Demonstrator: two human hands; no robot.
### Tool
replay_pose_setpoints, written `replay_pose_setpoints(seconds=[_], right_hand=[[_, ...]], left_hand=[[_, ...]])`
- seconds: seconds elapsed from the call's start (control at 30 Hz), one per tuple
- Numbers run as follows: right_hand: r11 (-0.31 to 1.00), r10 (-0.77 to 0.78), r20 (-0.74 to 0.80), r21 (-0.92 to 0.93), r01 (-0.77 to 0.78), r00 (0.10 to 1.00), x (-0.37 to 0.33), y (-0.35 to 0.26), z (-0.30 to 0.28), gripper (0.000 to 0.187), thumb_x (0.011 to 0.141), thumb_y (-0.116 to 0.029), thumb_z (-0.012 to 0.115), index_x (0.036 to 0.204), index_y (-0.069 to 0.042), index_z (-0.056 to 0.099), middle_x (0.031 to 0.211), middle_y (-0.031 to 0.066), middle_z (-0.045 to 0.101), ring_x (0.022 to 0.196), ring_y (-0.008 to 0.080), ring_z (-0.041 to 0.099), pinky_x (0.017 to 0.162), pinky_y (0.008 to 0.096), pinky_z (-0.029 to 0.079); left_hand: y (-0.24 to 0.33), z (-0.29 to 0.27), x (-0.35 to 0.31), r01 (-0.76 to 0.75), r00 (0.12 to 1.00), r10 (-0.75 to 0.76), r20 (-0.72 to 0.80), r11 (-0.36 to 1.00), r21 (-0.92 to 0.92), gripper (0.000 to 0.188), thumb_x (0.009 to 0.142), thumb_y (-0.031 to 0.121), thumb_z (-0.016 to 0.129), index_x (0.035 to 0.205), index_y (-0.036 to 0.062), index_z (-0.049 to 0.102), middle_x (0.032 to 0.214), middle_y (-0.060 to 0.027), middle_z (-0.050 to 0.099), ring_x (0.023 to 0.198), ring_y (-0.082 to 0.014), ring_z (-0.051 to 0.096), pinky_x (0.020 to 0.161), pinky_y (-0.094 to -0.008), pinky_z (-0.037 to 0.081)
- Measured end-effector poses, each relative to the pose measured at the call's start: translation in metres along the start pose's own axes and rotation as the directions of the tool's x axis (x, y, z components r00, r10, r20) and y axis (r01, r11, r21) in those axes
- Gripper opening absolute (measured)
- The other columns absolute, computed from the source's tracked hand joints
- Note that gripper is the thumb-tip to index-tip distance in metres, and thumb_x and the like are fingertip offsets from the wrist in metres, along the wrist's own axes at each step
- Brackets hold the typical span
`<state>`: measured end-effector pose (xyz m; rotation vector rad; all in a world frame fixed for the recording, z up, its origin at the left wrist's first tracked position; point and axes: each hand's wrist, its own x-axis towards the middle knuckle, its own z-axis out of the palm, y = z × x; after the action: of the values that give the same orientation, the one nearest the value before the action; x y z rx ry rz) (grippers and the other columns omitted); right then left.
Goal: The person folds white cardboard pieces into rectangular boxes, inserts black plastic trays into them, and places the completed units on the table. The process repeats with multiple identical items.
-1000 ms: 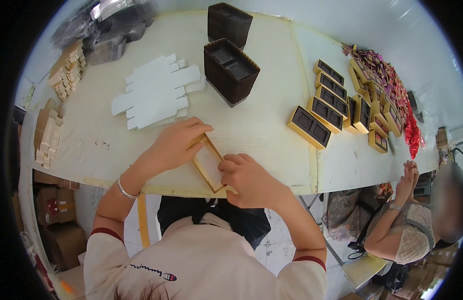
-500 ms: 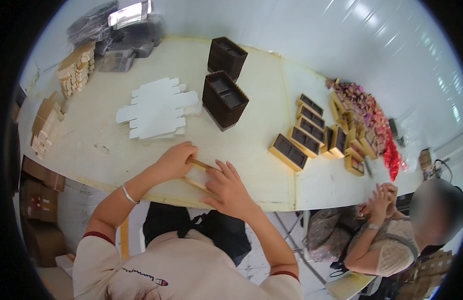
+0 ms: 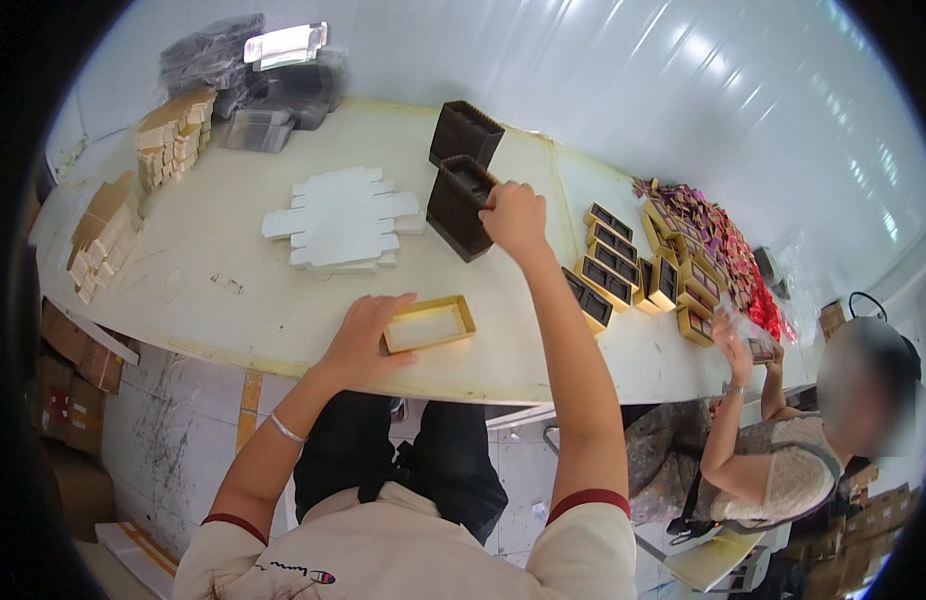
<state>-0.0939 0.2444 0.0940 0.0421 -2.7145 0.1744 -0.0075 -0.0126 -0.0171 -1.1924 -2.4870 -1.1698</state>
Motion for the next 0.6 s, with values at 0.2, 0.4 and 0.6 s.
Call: replay_pose_setpoints(seconds=[0.2, 0.4, 0.6], right_hand=[[0.978, -0.084, -0.189, 0.173, 0.117, 0.978, 0.001, 0.022, -0.031, 0.03, 0.08, -0.028, 0.073, 0.078, 0.0, 0.063, 0.084, 0.0177, 0.064, 0.083, 0.0335, 0.06, 0.073, 0.0402, 0.047], [0.56, 0.064, 0.077, 0.823, -0.099, 0.995, -0.081, -0.019, -0.086, 0.026, 0.097, -0.028, 0.053, 0.102, -0.004, 0.058, 0.084, -0.0013, 0.052, 0.08, 0.0084, 0.048, 0.075, 0.0262, 0.041], [0.207, 0.056, 0.642, 0.742, -0.638, 0.765, -0.165, 0.01, -0.056, 0.026, 0.095, -0.027, 0.049, 0.104, -0.003, 0.056, 0.091, 0.0061, 0.065, 0.074, 0.0111, 0.063, 0.069, 0.0269, 0.052]], left_hand=[[-0.001, 0.006, 0.004, -0.084, 0.994, 0.081, -0.069, 0.995, -0.052, 0.082, 0.067, 0.026, 0.08, 0.137, 0.0093, 0.042, 0.118, -0.0127, 0.054, 0.115, -0.0322, 0.047, 0.105, -0.0439, 0.03], [-0.007, -0.007, -0.004, -0.03, 0.999, 0.026, -0.023, 0.981, -0.193, 0.092, 0.063, 0.019, 0.082, 0.142, 0.0089, 0.036, 0.117, -0.0139, 0.054, 0.111, -0.0312, 0.05, 0.103, -0.0426, 0.034], [-0.006, 0.0, -0.003, -0.051, 0.999, 0.052, -0.002, 0.979, -0.198, 0.094, 0.063, 0.019, 0.083, 0.144, 0.0136, 0.035, 0.118, -0.0101, 0.057, 0.112, -0.0295, 0.05, 0.104, -0.0421, 0.034]])
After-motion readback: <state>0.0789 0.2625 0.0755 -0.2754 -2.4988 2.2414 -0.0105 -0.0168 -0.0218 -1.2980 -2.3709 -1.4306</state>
